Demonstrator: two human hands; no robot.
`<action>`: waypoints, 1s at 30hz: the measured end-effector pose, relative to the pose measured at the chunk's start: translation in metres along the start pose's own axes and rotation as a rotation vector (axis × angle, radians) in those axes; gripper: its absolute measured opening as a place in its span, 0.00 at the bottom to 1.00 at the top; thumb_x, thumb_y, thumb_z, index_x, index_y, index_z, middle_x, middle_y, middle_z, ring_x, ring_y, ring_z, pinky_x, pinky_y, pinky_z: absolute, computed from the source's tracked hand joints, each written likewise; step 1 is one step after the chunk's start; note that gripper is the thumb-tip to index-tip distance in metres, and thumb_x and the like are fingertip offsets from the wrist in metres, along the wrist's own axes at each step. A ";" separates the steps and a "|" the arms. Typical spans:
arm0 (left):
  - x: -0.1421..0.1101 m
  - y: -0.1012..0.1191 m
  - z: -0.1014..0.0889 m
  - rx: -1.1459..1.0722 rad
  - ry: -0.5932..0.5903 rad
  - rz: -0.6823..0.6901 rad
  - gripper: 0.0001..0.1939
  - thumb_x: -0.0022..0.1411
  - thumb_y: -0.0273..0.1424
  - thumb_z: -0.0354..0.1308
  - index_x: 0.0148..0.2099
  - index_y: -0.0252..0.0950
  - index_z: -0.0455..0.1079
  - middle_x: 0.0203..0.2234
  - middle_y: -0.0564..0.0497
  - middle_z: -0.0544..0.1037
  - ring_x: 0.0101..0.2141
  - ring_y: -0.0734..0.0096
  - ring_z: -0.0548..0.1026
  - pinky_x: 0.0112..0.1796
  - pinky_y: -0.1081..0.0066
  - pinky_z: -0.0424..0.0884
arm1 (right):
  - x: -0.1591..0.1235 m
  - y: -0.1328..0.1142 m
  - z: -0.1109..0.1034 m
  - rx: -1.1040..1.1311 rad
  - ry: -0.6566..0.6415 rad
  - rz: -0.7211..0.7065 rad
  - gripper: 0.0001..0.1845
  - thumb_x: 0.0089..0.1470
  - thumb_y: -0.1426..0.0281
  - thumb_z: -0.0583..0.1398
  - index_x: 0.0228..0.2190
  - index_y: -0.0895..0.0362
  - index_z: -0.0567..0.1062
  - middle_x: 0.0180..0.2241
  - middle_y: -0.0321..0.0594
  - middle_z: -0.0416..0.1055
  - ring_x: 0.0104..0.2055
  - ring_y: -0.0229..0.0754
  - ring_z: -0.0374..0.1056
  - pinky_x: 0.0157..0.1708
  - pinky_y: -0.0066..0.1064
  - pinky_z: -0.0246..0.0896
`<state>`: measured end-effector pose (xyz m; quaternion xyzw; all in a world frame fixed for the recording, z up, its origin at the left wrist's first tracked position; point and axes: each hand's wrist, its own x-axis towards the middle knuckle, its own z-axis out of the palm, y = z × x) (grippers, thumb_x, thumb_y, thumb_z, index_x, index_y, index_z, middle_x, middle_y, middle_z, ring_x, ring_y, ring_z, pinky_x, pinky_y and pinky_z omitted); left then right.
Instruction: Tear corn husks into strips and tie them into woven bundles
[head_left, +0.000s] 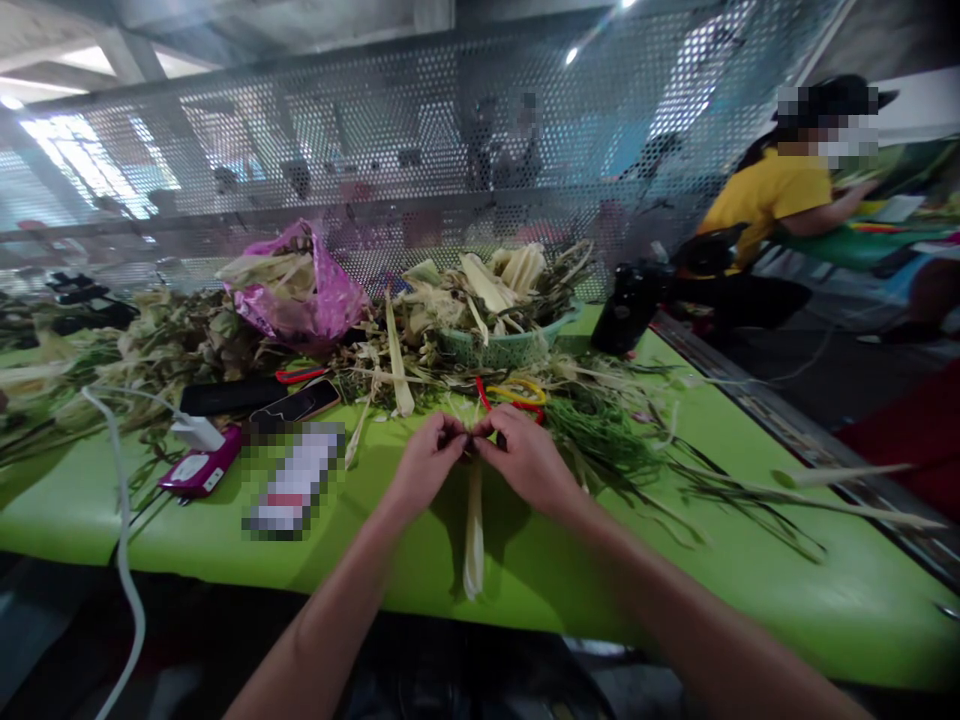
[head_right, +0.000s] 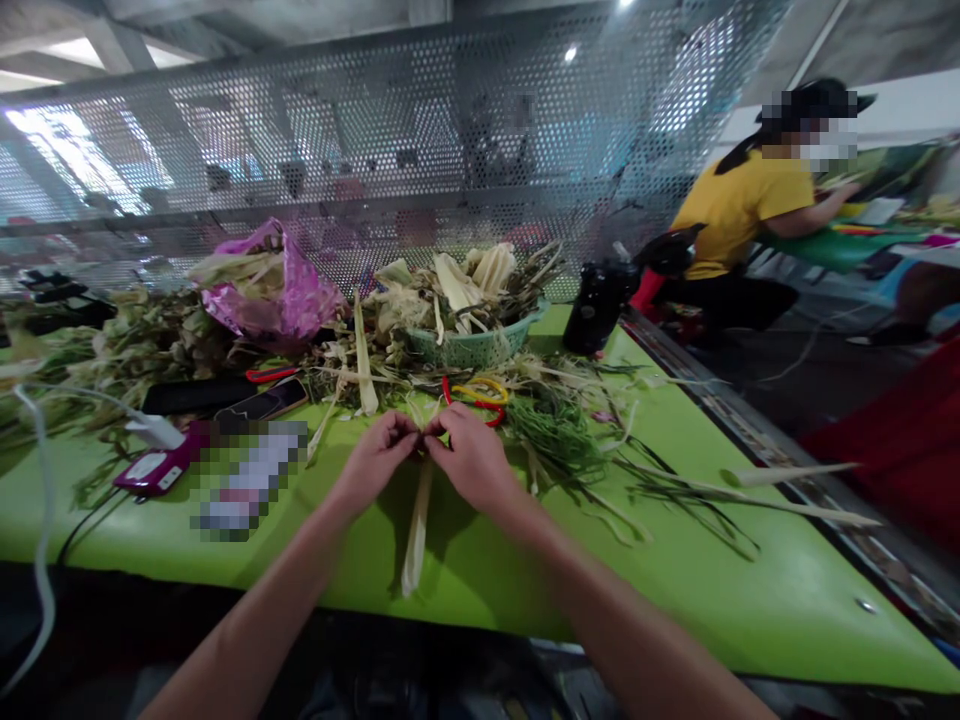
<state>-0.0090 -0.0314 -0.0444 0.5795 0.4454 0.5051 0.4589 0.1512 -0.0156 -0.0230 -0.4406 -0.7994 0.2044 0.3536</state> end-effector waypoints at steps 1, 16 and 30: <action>0.000 0.000 0.000 -0.011 0.010 -0.011 0.05 0.58 0.30 0.56 0.33 0.35 0.62 0.27 0.54 0.68 0.29 0.75 0.69 0.33 0.72 0.66 | 0.000 0.000 0.001 0.012 -0.002 0.007 0.03 0.51 0.74 0.58 0.27 0.56 0.71 0.31 0.39 0.68 0.35 0.41 0.64 0.35 0.31 0.57; -0.005 0.000 0.000 0.281 0.107 0.120 0.08 0.55 0.22 0.54 0.37 0.36 0.71 0.32 0.50 0.76 0.34 0.69 0.73 0.39 0.68 0.67 | 0.002 0.010 0.004 0.262 -0.099 0.130 0.05 0.51 0.70 0.58 0.26 0.57 0.70 0.27 0.36 0.67 0.31 0.39 0.61 0.32 0.30 0.54; -0.002 0.003 -0.004 0.053 -0.092 -0.124 0.06 0.58 0.31 0.56 0.34 0.34 0.70 0.27 0.53 0.72 0.29 0.72 0.68 0.35 0.71 0.63 | 0.001 0.005 -0.003 0.109 -0.046 -0.005 0.04 0.55 0.71 0.56 0.29 0.56 0.69 0.32 0.39 0.66 0.36 0.41 0.62 0.37 0.31 0.55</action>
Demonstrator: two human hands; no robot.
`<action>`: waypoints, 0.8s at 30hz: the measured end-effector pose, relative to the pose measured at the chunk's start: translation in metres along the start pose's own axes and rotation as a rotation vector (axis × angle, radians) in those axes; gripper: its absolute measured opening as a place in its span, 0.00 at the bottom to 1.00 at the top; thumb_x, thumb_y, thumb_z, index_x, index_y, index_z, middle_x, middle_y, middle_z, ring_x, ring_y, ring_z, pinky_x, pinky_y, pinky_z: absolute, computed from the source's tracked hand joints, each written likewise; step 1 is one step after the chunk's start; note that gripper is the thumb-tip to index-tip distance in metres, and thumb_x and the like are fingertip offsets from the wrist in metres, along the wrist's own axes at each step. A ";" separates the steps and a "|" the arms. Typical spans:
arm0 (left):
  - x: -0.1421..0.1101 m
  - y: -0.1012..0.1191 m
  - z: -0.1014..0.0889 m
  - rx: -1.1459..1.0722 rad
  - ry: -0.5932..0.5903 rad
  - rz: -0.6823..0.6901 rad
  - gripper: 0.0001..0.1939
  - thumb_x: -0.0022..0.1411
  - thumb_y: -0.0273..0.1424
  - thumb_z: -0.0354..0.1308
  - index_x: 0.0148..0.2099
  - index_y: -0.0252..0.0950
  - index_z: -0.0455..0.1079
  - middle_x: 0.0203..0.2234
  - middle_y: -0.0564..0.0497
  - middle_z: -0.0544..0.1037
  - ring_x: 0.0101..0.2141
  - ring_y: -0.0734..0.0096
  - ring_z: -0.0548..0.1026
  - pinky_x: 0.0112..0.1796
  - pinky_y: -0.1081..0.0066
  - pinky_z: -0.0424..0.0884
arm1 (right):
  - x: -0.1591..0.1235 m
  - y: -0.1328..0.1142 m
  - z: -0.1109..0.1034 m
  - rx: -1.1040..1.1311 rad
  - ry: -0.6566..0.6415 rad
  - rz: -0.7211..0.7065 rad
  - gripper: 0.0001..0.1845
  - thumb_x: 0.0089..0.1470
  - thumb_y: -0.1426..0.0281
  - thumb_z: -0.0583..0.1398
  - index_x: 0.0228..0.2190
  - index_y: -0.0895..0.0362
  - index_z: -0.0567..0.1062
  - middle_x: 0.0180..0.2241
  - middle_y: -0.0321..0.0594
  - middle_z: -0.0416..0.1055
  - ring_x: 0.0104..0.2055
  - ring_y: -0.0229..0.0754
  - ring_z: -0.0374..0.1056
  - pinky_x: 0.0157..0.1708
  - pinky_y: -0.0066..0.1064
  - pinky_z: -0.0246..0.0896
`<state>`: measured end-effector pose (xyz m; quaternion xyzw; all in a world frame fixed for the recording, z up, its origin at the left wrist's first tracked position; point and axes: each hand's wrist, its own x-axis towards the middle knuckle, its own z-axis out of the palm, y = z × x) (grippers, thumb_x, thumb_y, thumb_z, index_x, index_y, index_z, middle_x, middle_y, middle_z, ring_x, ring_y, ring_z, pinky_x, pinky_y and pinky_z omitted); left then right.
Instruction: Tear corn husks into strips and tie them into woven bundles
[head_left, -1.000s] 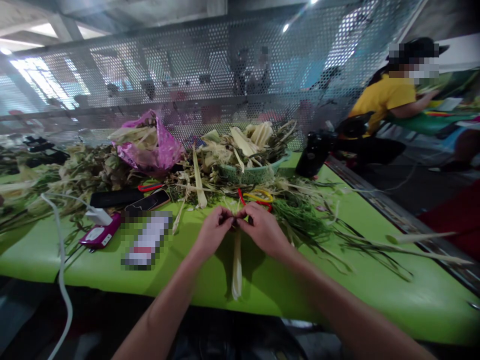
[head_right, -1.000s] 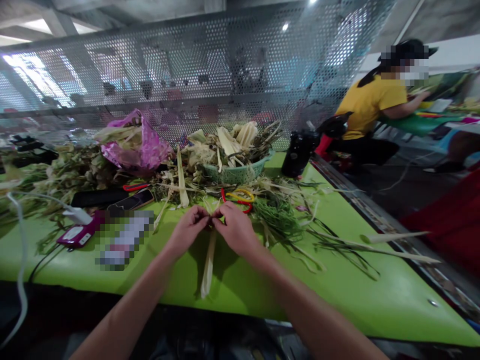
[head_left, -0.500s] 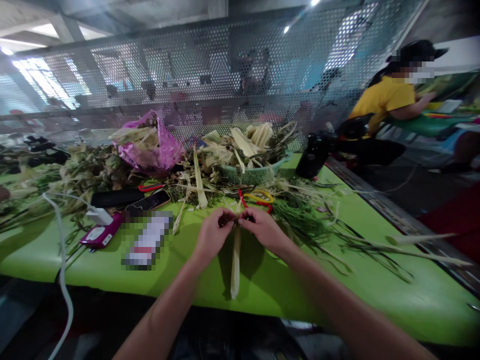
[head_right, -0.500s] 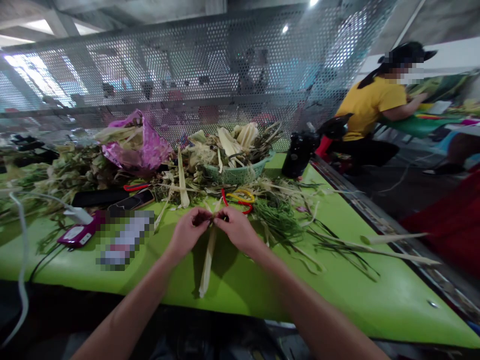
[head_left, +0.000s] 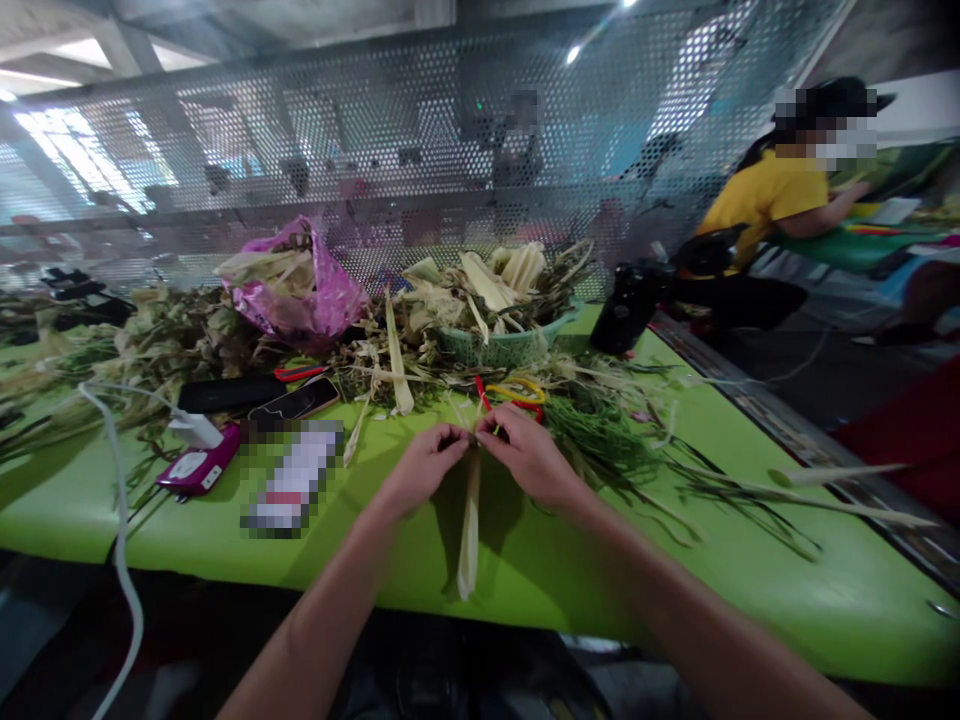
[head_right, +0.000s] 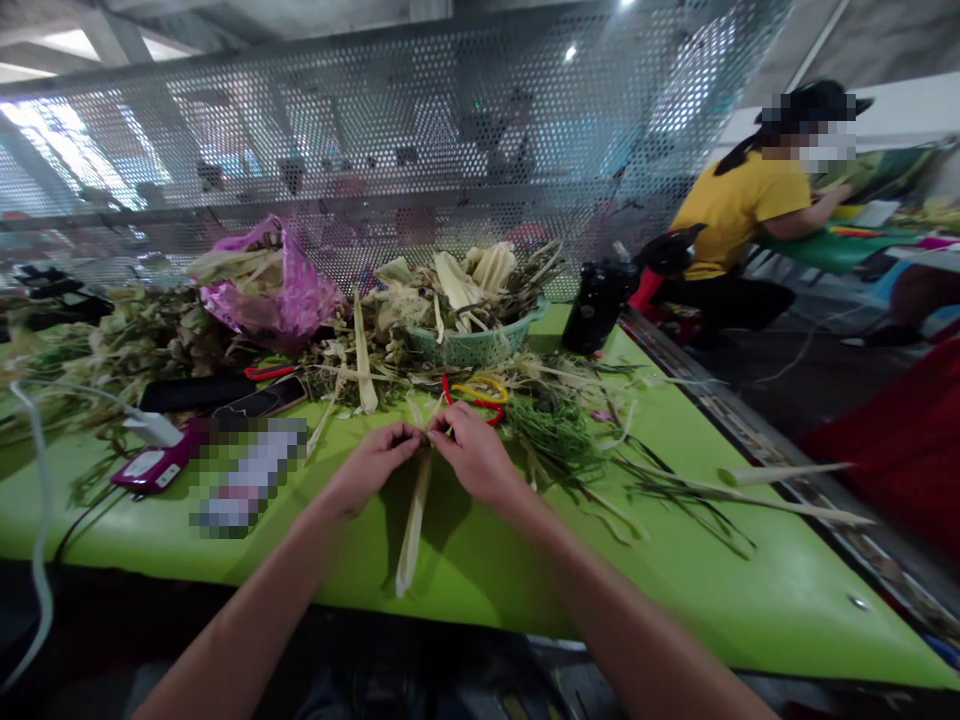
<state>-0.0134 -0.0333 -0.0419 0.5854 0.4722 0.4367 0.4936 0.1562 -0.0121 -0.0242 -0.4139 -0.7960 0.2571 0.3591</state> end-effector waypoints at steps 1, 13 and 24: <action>0.000 0.000 0.000 -0.026 -0.016 -0.006 0.05 0.57 0.31 0.56 0.35 0.34 0.70 0.27 0.53 0.73 0.30 0.72 0.68 0.35 0.71 0.64 | 0.000 0.000 0.001 0.021 -0.001 0.008 0.05 0.55 0.71 0.56 0.28 0.56 0.69 0.31 0.39 0.66 0.36 0.41 0.62 0.36 0.31 0.55; 0.002 -0.005 0.002 0.235 0.144 0.238 0.03 0.56 0.26 0.57 0.35 0.35 0.67 0.30 0.52 0.72 0.32 0.71 0.69 0.36 0.70 0.66 | 0.002 0.004 0.005 0.429 -0.105 0.249 0.07 0.50 0.66 0.58 0.27 0.57 0.69 0.25 0.33 0.62 0.25 0.35 0.56 0.26 0.28 0.53; -0.006 0.004 0.001 0.394 0.210 0.463 0.05 0.59 0.25 0.55 0.36 0.37 0.72 0.32 0.50 0.73 0.36 0.70 0.71 0.39 0.70 0.66 | -0.001 0.003 0.004 0.590 -0.101 0.357 0.11 0.48 0.62 0.62 0.26 0.58 0.69 0.23 0.30 0.60 0.23 0.32 0.52 0.24 0.27 0.46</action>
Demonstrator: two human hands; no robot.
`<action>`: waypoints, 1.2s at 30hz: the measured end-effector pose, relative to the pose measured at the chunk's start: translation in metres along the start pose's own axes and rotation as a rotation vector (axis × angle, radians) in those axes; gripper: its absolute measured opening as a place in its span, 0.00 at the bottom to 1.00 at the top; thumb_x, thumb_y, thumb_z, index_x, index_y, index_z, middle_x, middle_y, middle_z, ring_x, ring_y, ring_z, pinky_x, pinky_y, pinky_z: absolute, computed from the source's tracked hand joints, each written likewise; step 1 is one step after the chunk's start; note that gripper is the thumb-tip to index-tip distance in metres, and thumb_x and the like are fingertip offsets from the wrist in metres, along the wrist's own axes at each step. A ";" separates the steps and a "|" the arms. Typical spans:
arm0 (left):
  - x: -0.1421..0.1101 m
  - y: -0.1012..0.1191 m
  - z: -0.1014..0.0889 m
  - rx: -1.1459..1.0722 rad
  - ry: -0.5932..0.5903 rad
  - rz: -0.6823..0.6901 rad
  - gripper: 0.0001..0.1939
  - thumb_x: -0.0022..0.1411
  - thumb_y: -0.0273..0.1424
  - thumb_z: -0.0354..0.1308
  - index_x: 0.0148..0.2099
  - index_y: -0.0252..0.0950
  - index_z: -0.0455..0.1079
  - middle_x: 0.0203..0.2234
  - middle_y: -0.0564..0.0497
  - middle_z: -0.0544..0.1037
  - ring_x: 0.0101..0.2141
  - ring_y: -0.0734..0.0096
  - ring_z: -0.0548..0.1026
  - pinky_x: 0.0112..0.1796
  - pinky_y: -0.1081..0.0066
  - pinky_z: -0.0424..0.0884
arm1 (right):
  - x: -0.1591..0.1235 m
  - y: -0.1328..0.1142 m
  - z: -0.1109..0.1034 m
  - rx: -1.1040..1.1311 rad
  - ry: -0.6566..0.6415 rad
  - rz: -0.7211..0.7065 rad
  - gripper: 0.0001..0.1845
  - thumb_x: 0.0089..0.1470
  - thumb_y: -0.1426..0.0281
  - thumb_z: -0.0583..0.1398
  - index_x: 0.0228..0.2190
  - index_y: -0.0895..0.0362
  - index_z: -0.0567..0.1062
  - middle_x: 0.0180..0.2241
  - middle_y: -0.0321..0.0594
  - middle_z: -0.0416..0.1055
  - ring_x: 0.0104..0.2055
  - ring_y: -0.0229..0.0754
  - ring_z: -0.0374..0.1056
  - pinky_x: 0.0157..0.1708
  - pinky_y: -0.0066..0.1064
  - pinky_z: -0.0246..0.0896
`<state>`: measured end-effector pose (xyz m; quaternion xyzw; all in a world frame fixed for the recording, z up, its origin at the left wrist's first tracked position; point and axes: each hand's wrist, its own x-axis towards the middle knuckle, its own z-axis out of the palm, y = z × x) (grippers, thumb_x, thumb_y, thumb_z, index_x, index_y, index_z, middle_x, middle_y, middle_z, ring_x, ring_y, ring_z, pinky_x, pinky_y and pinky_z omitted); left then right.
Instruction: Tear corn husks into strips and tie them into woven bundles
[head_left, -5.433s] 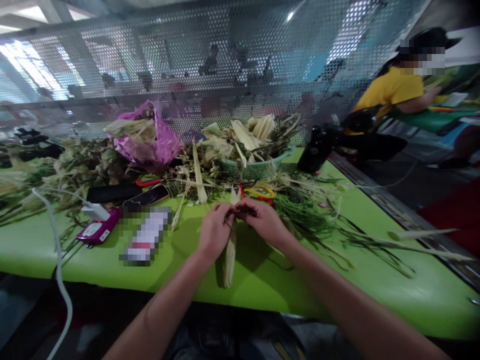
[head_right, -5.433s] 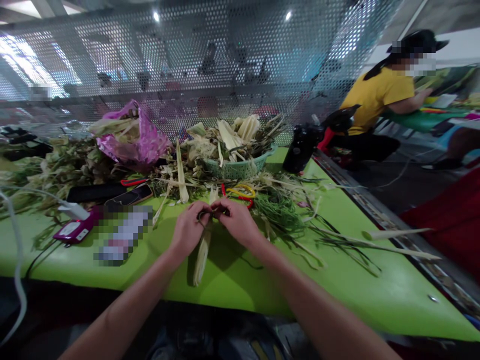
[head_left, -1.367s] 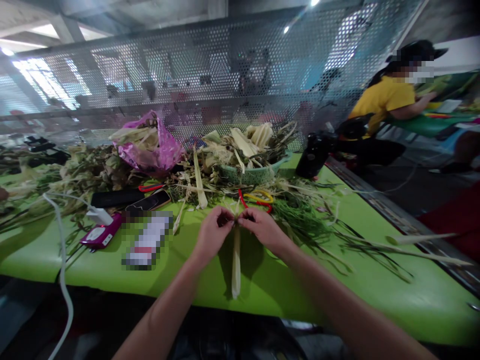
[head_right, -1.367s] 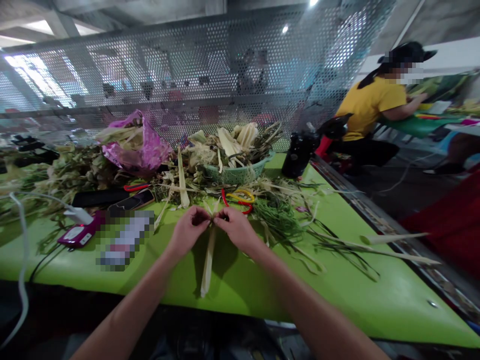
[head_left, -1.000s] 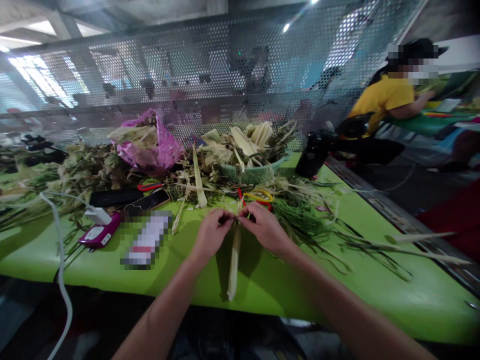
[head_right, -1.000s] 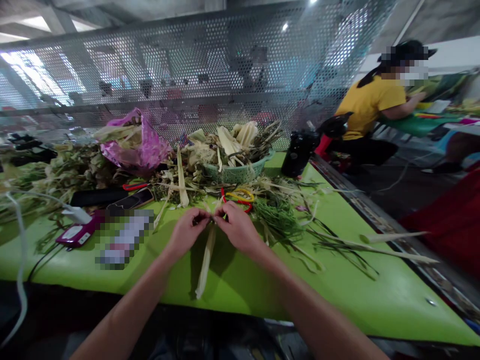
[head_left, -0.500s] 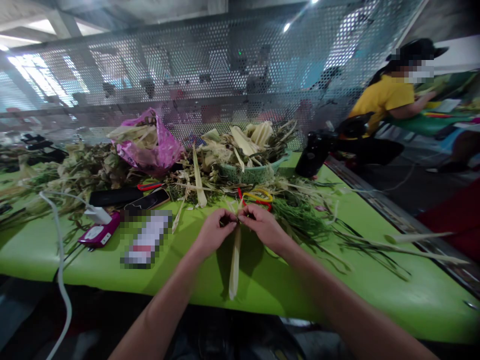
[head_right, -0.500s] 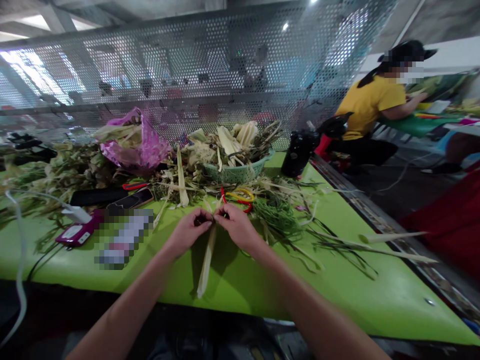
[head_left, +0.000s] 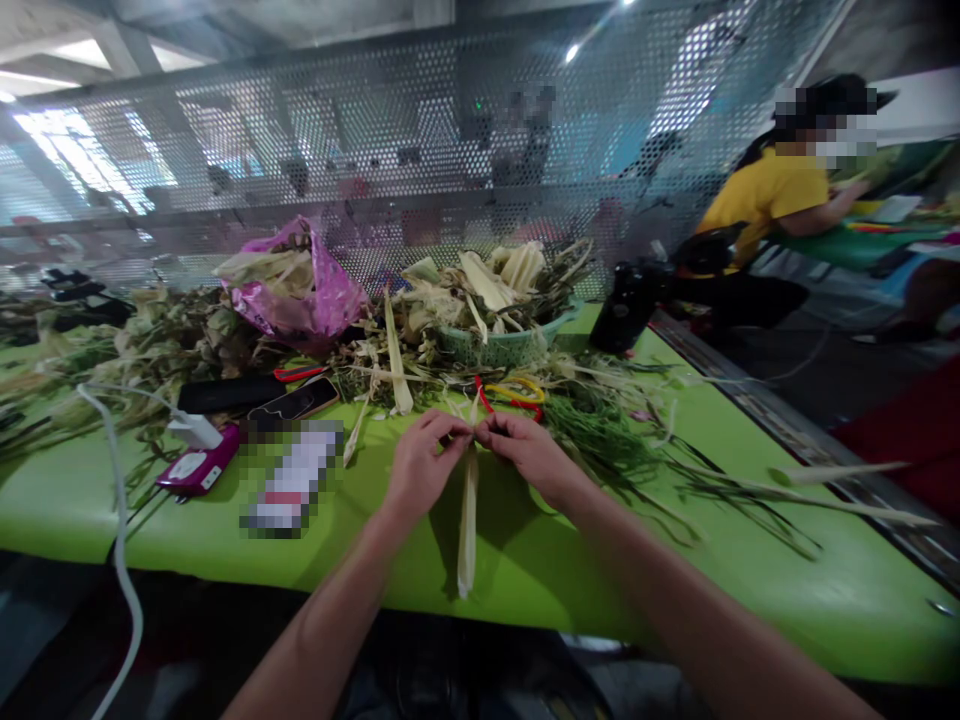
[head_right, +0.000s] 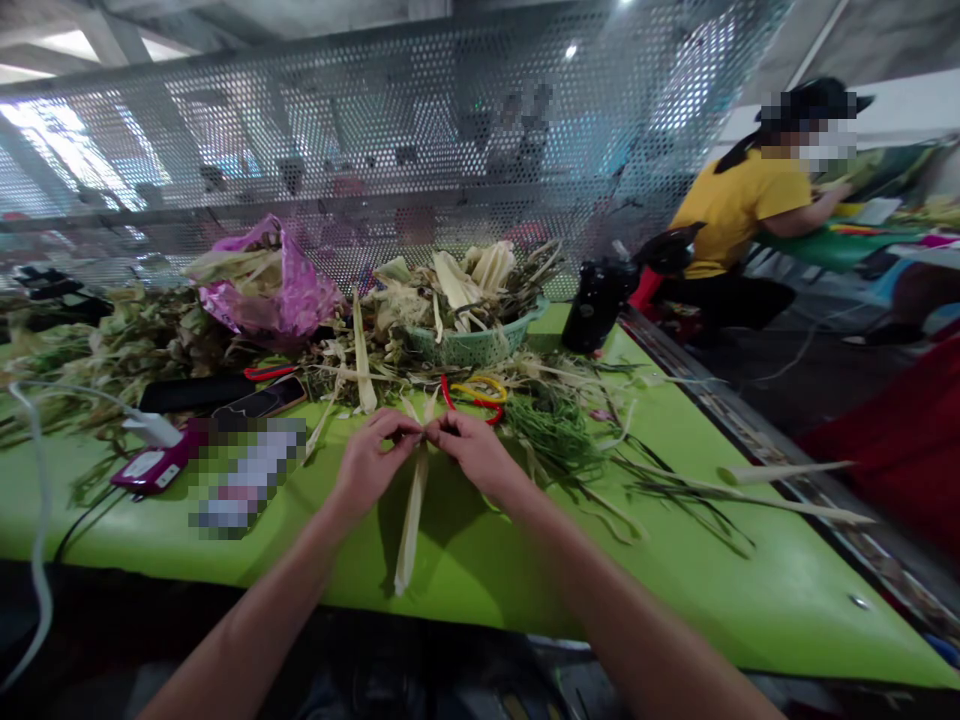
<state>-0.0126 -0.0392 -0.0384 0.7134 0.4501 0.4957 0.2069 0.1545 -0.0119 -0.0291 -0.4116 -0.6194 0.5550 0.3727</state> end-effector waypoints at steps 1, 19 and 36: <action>0.000 0.000 0.000 -0.021 0.010 -0.018 0.05 0.59 0.25 0.55 0.36 0.37 0.72 0.32 0.50 0.73 0.35 0.70 0.71 0.37 0.71 0.66 | 0.000 -0.001 0.000 -0.003 0.002 0.001 0.11 0.48 0.62 0.62 0.26 0.58 0.69 0.23 0.30 0.60 0.23 0.32 0.53 0.24 0.27 0.47; 0.002 0.009 -0.005 -0.919 0.175 -0.548 0.05 0.54 0.29 0.60 0.33 0.35 0.67 0.31 0.54 0.73 0.25 0.82 0.67 0.30 0.78 0.63 | 0.003 0.001 -0.007 -0.177 0.057 -0.068 0.07 0.49 0.66 0.59 0.30 0.56 0.69 0.23 0.32 0.63 0.23 0.35 0.58 0.22 0.26 0.53; 0.006 0.003 -0.007 -0.760 0.168 -0.496 0.05 0.55 0.30 0.59 0.33 0.35 0.66 0.28 0.54 0.72 0.25 0.80 0.65 0.30 0.76 0.62 | 0.001 -0.002 -0.006 -0.299 0.075 -0.105 0.14 0.50 0.61 0.60 0.35 0.56 0.77 0.26 0.37 0.72 0.27 0.40 0.64 0.29 0.30 0.57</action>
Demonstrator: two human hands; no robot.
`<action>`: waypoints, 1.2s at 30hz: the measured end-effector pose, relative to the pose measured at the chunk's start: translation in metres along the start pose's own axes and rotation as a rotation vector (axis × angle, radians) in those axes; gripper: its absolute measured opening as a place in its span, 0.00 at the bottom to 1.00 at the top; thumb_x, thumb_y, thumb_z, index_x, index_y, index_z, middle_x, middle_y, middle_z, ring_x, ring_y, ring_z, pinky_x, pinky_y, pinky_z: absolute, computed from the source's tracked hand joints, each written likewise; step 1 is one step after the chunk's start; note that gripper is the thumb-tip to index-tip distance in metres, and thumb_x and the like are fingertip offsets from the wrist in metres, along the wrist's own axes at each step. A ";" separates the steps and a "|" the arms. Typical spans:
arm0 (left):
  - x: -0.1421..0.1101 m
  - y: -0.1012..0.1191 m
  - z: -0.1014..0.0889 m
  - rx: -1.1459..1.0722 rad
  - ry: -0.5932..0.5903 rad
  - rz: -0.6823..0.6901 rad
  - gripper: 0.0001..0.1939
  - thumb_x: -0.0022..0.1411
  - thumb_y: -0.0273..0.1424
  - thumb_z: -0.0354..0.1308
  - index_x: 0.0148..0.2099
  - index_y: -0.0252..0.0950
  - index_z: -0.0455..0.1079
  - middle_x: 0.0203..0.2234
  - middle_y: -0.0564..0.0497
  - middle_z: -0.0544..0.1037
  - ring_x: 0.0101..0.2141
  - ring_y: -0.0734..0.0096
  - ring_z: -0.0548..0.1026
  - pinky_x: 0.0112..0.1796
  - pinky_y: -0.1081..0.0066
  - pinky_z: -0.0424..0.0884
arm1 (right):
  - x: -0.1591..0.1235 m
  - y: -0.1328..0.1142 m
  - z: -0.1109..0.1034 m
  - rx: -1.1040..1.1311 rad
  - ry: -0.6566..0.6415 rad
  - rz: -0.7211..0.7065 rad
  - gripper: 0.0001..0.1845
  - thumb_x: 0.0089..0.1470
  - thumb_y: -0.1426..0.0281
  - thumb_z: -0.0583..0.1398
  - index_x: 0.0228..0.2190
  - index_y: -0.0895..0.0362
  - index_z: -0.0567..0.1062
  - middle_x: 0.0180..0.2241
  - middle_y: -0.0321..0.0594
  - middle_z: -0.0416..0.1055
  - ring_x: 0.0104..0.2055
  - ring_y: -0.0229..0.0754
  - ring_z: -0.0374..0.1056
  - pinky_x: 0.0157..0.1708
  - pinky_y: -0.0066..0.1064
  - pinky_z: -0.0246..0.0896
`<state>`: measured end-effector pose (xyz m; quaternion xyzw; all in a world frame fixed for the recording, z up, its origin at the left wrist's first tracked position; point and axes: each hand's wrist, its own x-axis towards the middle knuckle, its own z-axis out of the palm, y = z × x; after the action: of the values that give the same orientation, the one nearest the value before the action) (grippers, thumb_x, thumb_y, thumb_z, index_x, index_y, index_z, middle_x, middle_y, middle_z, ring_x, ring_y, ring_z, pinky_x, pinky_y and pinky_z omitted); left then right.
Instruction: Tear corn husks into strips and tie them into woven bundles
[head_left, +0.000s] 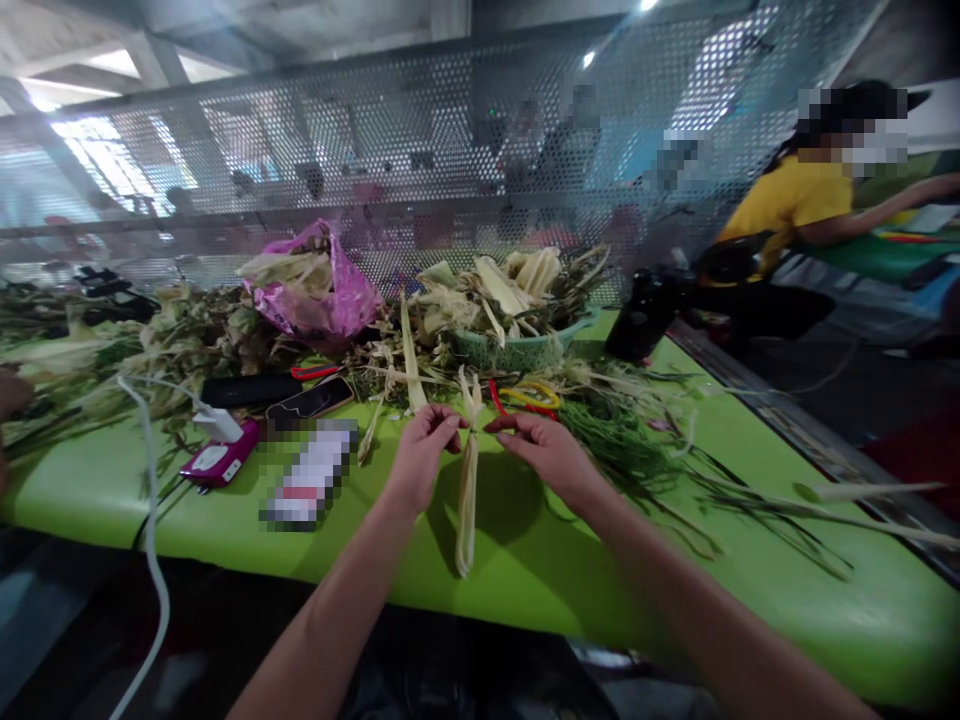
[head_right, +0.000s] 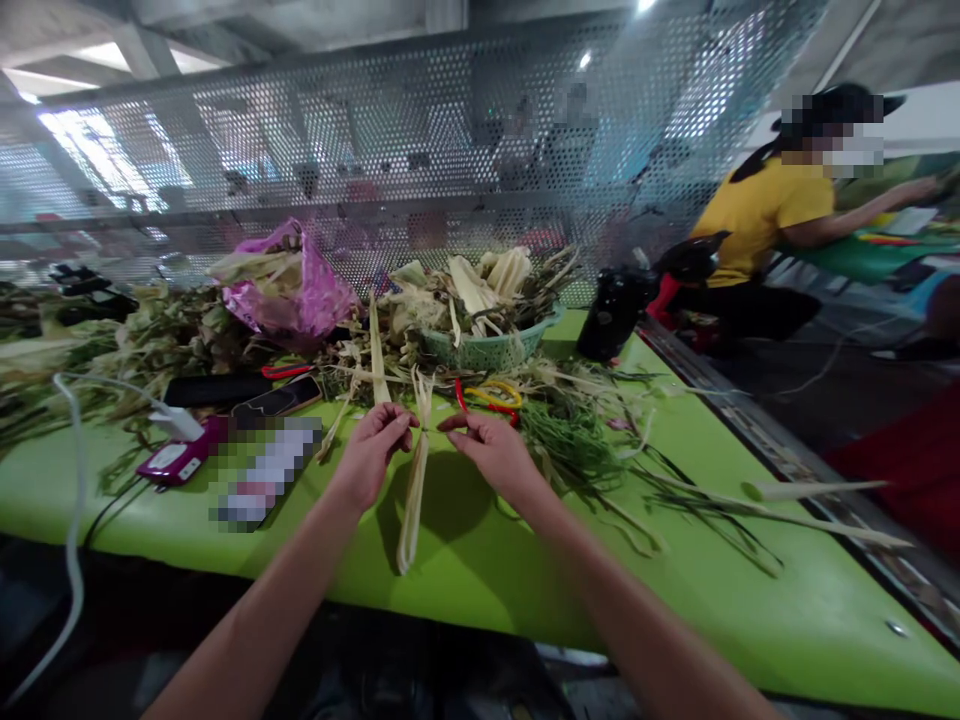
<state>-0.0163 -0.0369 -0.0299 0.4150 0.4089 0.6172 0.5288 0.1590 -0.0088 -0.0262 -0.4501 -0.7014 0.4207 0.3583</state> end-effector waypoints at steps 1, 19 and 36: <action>-0.001 0.000 0.000 0.046 -0.017 0.011 0.05 0.55 0.31 0.59 0.33 0.35 0.67 0.28 0.54 0.72 0.25 0.80 0.66 0.30 0.76 0.62 | -0.001 -0.001 0.001 -0.005 -0.013 0.003 0.16 0.50 0.60 0.60 0.37 0.56 0.77 0.26 0.36 0.72 0.27 0.39 0.64 0.28 0.30 0.56; -0.005 -0.005 0.006 0.506 -0.043 0.264 0.06 0.49 0.22 0.60 0.31 0.35 0.68 0.28 0.53 0.69 0.30 0.73 0.67 0.32 0.73 0.61 | -0.005 -0.010 0.009 0.270 -0.059 0.084 0.16 0.42 0.60 0.66 0.32 0.57 0.78 0.28 0.37 0.73 0.32 0.41 0.66 0.33 0.31 0.59; -0.009 -0.004 0.007 0.040 -0.132 -0.239 0.13 0.48 0.36 0.66 0.35 0.35 0.73 0.25 0.54 0.74 0.26 0.76 0.68 0.31 0.74 0.62 | -0.007 -0.011 0.006 -0.195 0.056 -0.137 0.15 0.54 0.57 0.58 0.28 0.56 0.74 0.25 0.37 0.70 0.29 0.41 0.63 0.29 0.29 0.54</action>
<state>-0.0079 -0.0449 -0.0325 0.4134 0.4319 0.5127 0.6162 0.1528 -0.0198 -0.0190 -0.4453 -0.7579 0.3122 0.3605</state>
